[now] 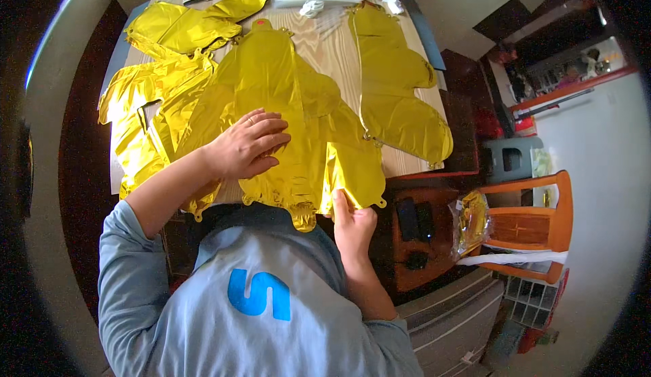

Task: Folding gold star-shaped foil balloons and placing them into protective plastic sleeves and outer packaging.

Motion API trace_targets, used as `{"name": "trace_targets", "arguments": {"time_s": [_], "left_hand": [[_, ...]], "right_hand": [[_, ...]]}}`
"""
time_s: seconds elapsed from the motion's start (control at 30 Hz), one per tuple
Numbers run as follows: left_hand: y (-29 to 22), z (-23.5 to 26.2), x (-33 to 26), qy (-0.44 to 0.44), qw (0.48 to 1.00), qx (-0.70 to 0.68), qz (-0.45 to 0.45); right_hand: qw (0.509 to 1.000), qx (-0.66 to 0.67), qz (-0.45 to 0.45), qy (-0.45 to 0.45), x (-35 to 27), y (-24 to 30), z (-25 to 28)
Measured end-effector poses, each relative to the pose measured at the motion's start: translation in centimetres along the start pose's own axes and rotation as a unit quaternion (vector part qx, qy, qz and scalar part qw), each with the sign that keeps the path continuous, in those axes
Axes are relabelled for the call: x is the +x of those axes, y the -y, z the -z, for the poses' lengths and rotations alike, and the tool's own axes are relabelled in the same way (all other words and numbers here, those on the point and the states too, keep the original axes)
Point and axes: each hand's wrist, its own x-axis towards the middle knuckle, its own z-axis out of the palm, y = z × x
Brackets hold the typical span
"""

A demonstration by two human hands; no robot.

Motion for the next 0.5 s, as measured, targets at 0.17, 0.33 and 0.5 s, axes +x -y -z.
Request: {"name": "trace_targets", "arguments": {"time_s": [0.17,0.33,0.5], "left_hand": [[-0.08,-0.04,0.19,0.010,1.000,0.009,0.004],[-0.01,-0.07,0.17,0.013,1.000,0.009,0.006],[0.12,0.08,-0.07,0.004,1.000,-0.015,0.004]], "right_hand": [[0.995,-0.066,0.068,-0.032,0.01,0.63,-0.28],[0.992,-0.073,0.081,-0.057,0.19,0.83,-0.60],[0.978,-0.153,0.120,-0.075,0.36,0.58,-0.90]]}}
